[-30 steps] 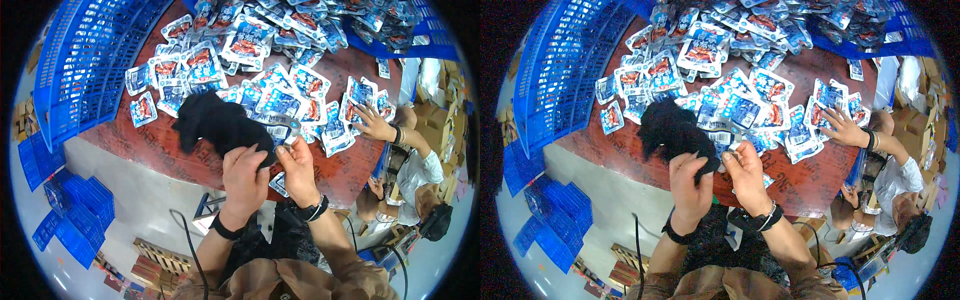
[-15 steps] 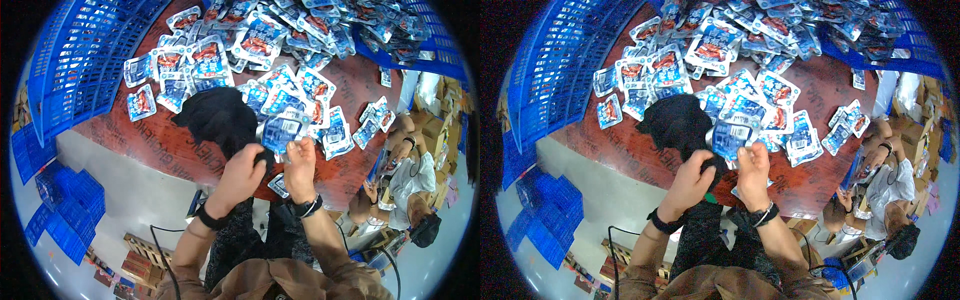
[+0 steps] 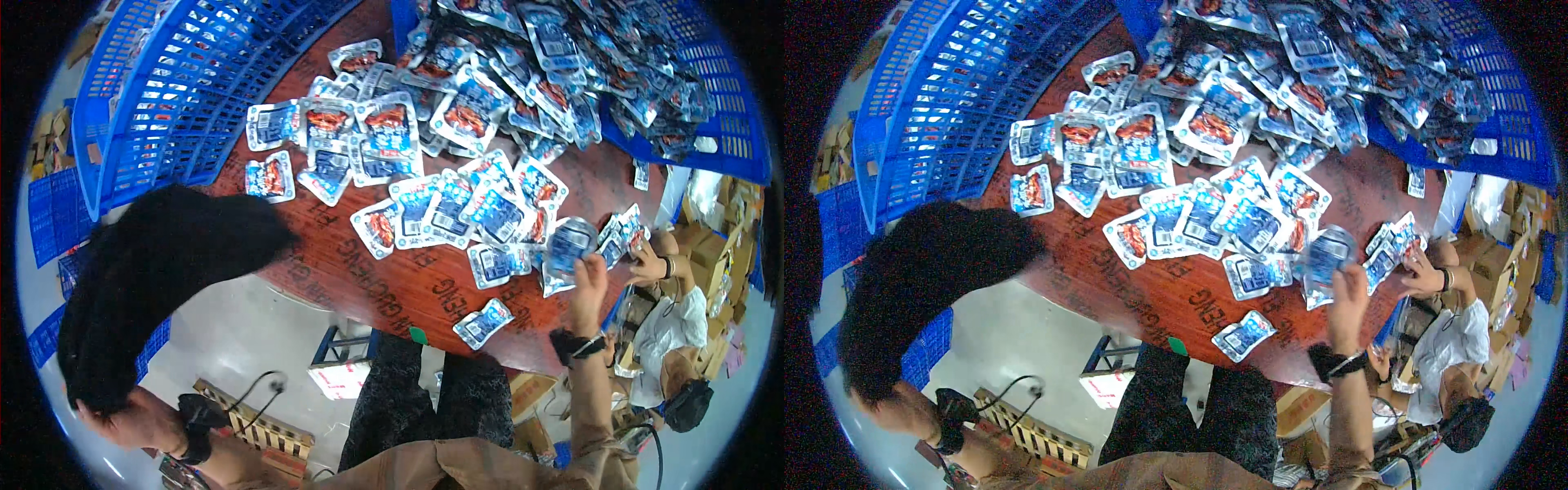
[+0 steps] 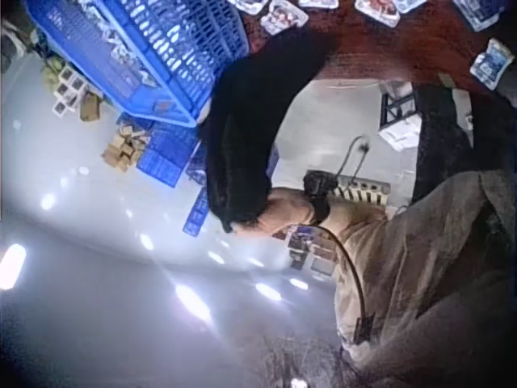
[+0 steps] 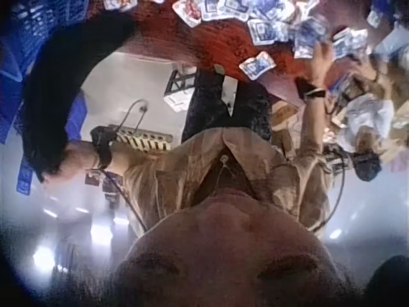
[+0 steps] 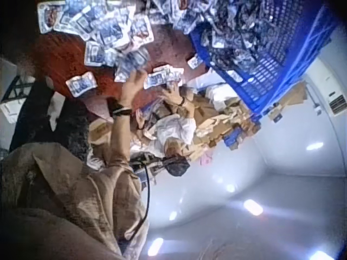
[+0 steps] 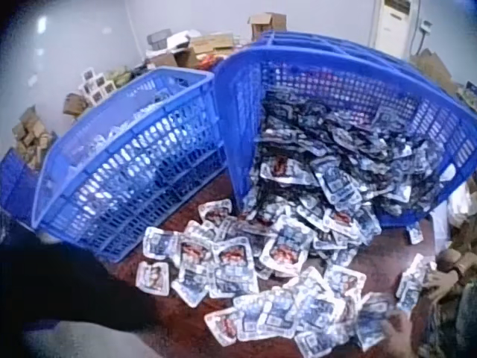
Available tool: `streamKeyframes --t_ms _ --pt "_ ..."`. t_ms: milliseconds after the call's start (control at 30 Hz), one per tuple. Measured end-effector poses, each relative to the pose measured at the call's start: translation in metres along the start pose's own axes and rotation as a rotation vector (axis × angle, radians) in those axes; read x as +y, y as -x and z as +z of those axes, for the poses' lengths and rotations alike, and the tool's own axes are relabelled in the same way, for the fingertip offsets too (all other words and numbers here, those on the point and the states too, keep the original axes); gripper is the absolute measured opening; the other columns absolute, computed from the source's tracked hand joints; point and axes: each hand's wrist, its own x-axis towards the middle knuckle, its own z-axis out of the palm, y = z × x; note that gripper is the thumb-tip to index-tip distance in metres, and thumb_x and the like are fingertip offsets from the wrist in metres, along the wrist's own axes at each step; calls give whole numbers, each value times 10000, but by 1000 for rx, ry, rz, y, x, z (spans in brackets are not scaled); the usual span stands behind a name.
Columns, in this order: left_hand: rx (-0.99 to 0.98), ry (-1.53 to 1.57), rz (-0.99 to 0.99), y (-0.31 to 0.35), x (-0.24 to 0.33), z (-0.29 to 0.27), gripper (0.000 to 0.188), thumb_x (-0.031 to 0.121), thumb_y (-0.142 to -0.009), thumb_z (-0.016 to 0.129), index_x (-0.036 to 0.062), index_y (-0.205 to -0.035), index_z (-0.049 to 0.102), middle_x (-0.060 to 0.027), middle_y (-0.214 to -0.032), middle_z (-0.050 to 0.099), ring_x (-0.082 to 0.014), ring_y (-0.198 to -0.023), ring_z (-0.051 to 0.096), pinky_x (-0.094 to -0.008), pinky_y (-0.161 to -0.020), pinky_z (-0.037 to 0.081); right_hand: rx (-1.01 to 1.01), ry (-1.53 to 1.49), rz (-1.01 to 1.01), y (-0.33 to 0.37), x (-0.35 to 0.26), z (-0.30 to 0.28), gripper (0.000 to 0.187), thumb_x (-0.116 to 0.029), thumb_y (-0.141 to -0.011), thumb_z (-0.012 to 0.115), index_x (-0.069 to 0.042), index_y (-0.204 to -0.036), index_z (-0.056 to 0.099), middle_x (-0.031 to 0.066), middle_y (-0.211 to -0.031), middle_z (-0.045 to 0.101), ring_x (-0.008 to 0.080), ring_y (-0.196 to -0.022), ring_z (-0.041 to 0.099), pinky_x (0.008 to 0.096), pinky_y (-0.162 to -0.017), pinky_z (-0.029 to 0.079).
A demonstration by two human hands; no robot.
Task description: Sorting and bagging small blue and white pouches into plastic bags.
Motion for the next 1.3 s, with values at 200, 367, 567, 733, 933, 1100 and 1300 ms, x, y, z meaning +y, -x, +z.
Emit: streamKeyframes --t_ms 200,367,567,733,933,1100,1300 --pt "-613 -19 66 19 -22 124 503 159 -813 678 18 -1274 535 -202 -1284 543 -344 -1199 502 -451 -1010 402 101 819 -348 -18 -38 -17 362 -72 -861 633 45 -1187 526 174 -1222 559 296 -1146 518 385 -998 385" --pt "-1179 275 219 125 41 214 970 166 -644 817 70 -1457 295 -234 -1523 202 -398 -1392 250 -457 -1100 292 -246 889 -859 -88 -102 108 533 -338 -772 731 -62 -1196 564 209 -1334 477 403 -1208 462 462 -989 384" --pt "-1310 444 303 176 114 296 1284 411 -471 897 110 -1499 188 -280 -1527 139 -490 -1365 224 -552 -1047 303 -596 1080 -842 -187 -147 231 820 -548 -668 751 -318 -1390 436 107 -1528 280 380 -1401 236 678 -1024 256" --pt "-1158 540 441 249 174 274 1323 598 -430 841 52 -1471 234 -343 -1462 209 -509 -1281 320 -560 -1007 329 -679 1391 -768 -151 -99 210 879 -559 -556 817 -426 -1344 453 43 -1543 237 323 -1413 218 729 -966 305" --pt "-1311 585 397 294 223 227 1209 512 -501 852 37 -1449 273 -355 -1459 189 -481 -1279 294 -563 -1032 271 -546 1206 -660 -115 -48 123 912 -468 -527 848 -354 -1351 473 95 -1490 303 364 -1339 327 634 -945 385" --pt "-1347 710 444 311 296 199 1031 403 -598 838 150 -1446 310 -299 -1483 197 -495 -1301 293 -666 -1019 254 -410 1120 -498 -90 -14 25 892 -486 -599 816 -340 -1389 429 143 -1478 314 426 -1327 321 654 -975 344" --pt "-1230 614 456 303 274 167 847 432 -735 739 79 -1407 364 -228 -1440 353 -394 -1338 319 -652 -1029 219 -144 1172 -299 51 34 -3 552 -275 -820 658 -229 -1340 477 154 -1408 391 408 -1337 312 693 -974 284"
